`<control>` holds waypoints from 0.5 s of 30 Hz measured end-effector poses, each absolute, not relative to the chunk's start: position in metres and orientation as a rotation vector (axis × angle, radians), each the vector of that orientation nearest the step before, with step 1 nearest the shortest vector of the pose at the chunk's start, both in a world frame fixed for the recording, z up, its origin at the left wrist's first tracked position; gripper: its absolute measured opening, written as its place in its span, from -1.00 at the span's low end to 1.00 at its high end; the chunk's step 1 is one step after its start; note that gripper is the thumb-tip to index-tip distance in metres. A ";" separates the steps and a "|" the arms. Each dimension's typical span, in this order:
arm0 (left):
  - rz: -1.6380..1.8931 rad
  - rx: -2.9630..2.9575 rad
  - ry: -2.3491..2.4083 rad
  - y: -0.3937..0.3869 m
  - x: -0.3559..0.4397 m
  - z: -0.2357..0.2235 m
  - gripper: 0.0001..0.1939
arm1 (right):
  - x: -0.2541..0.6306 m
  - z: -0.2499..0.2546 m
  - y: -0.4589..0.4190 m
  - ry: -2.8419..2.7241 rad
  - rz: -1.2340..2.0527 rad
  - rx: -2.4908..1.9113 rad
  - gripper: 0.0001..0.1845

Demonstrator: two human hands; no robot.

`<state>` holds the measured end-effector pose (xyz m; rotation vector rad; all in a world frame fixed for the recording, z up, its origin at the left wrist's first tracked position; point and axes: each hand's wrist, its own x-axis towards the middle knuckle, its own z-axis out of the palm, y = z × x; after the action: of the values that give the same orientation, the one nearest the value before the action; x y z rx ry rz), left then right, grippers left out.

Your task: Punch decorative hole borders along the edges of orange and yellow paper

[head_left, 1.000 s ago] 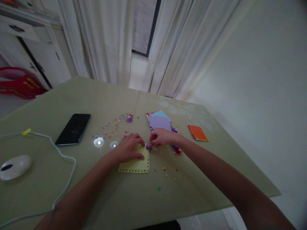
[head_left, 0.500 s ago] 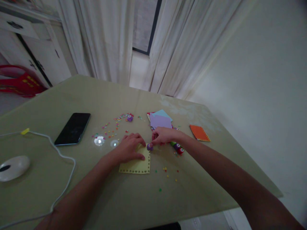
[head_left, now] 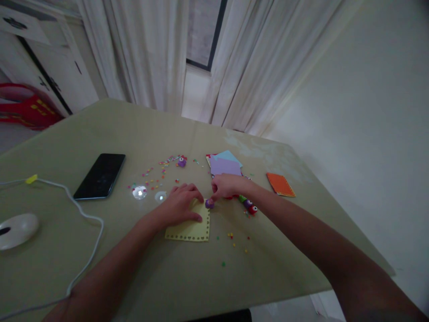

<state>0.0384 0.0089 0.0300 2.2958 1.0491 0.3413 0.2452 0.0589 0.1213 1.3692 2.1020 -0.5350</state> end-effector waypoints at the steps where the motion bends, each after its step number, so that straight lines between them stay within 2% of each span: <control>1: 0.338 2.297 1.053 0.009 0.038 0.030 -0.55 | 0.244 0.121 0.059 2.106 -0.523 1.356 -0.51; 15: 0.304 2.316 1.061 0.008 0.039 0.033 -0.54 | 0.234 0.123 0.067 2.008 -0.593 1.294 -0.52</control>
<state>0.0393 0.0080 0.0332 2.3156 1.0614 0.3037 0.2342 0.0674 0.1228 1.2935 2.0076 -0.5932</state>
